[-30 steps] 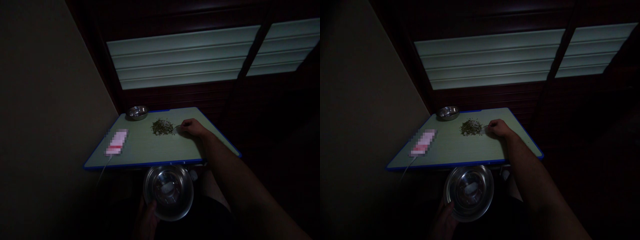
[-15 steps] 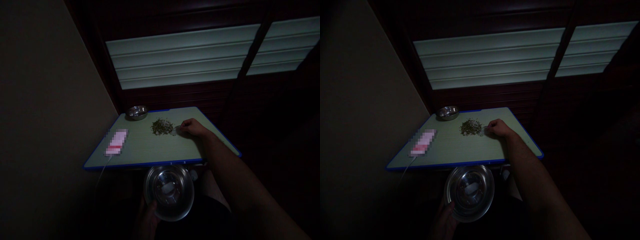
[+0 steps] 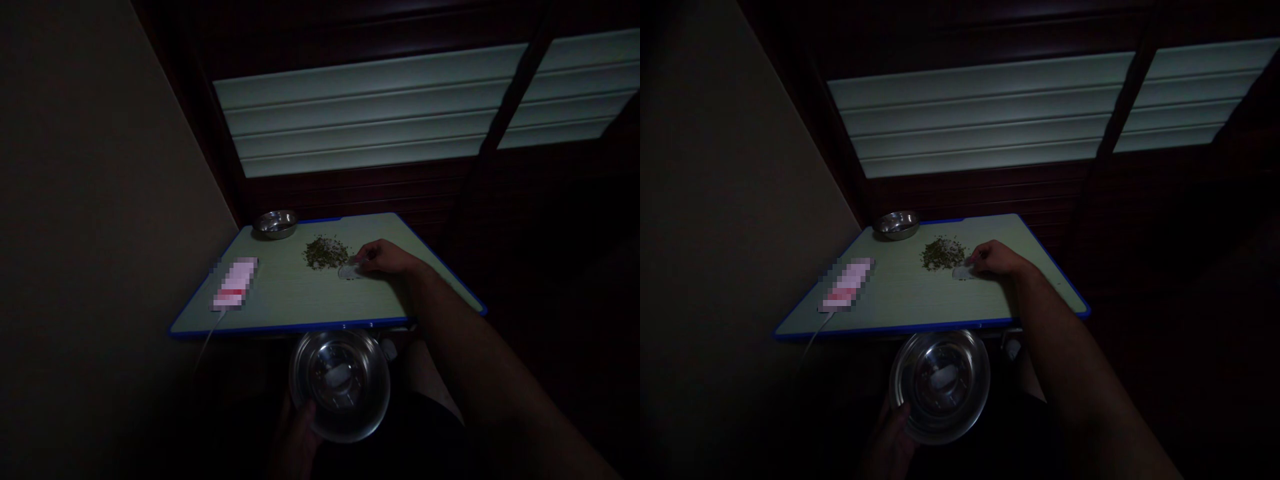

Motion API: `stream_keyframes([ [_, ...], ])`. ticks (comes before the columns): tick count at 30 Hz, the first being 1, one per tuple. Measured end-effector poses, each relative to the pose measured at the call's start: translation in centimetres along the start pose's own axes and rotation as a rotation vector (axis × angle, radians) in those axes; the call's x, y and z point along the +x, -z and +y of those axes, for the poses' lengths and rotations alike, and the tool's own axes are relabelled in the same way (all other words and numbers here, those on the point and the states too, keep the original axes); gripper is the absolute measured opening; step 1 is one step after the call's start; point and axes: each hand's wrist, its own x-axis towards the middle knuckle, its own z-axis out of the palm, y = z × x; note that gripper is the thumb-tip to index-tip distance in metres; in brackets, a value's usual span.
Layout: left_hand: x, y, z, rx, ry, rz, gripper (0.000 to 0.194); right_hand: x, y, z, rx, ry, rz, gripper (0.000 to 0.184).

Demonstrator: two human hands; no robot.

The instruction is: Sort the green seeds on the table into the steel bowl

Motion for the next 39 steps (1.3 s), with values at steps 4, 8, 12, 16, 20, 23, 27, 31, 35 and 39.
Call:
stream_keyframes([
  [4,-0.1,-0.5,0.0,-0.039,-0.012,-0.023,0.077,-0.2,-0.3,-0.3,-0.035,-0.009,-0.050,0.030],
  [8,0.0,-1.0,-0.1,-0.060,0.018,-0.048,0.074,-0.5,-0.8,-0.8,-0.027,0.008,-0.119,0.030],
  [12,0.1,-1.2,-0.2,-0.073,0.031,-0.061,0.072,-0.6,-1.3,-1.0,-0.007,0.020,-0.188,0.032],
  [16,0.4,-1.0,-0.6,-0.078,0.043,-0.068,0.075,-0.5,-1.5,-0.9,-0.012,0.036,-0.231,0.033],
  [20,0.7,-0.7,-1.0,-0.080,0.051,-0.046,0.077,-0.7,-1.1,-0.9,-0.081,0.022,-0.204,0.026],
  [23,0.7,-0.7,-1.1,-0.070,0.037,-0.062,0.077,-1.3,-0.6,-1.2,-0.145,-0.014,-0.205,0.026],
  [27,0.7,-1.0,-1.1,-0.074,0.028,-0.077,0.075,-2.1,-0.5,-1.5,-0.127,-0.067,-0.265,0.029],
  [31,0.7,-1.1,-1.0,-0.068,0.029,-0.072,0.075,-2.5,-1.1,-1.7,-0.086,-0.067,-0.332,0.029],
  [35,0.7,-1.1,-0.8,-0.062,0.049,-0.080,0.076,-2.6,-1.6,-1.7,-0.054,-0.042,-0.380,0.030],
  [39,0.7,-1.0,-0.7,-0.058,0.047,-0.107,0.075,-2.9,-2.1,-1.9,-0.055,-0.051,-0.413,0.031],
])
